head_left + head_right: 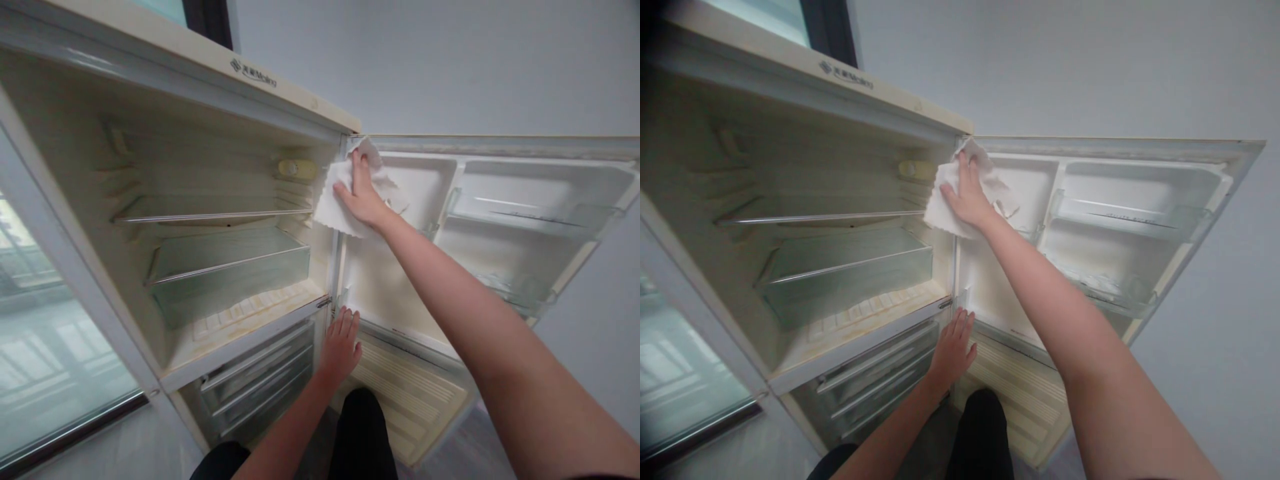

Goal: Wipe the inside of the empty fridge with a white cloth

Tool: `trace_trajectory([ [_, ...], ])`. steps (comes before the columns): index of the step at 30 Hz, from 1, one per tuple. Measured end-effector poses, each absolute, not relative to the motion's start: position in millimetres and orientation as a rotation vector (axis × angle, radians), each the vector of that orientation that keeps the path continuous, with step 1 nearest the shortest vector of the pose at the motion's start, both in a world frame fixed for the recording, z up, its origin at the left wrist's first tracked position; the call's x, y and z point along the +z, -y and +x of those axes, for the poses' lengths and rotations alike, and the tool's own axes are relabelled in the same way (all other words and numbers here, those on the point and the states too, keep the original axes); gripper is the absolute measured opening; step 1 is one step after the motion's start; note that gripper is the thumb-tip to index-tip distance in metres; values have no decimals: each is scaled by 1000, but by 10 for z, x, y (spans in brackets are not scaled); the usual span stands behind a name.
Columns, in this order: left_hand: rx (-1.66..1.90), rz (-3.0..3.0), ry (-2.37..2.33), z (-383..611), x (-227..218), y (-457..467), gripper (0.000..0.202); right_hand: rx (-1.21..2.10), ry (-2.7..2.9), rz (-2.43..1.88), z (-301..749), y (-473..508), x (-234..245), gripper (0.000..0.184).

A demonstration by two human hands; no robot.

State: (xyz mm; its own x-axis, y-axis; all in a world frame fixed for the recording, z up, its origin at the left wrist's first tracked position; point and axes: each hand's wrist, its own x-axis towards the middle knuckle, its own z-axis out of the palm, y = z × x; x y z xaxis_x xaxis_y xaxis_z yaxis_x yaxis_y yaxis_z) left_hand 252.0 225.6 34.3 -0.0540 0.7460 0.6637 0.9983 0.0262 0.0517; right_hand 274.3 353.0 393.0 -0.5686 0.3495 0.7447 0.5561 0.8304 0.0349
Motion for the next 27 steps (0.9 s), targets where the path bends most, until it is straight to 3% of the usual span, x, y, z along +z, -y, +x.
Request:
trace_trajectory([
  [3, -723, -1788, 1839, 2488, 356, -2234, 74, -401, 2460, -671, 3009, -3659, 3980, 85],
  [8, -744, -1781, 1844, 2469, 359, -2223, 74, -517, 2741, -822, 3577, -3869, 4107, 64],
  [11, -750, -1789, 1836, 2461, 351, -2225, 75, -642, 2616, -832, 3745, -3966, 4124, 53],
  [24, -739, -1782, 1796, 2324, 336, -2240, 71, -1141, 2328, -1029, 3951, -3250, 4098, 59],
  [27, -758, -1780, 1797, 2304, 321, -2239, 72, -1181, 2378, -941, 4102, -3125, 4097, 48],
])
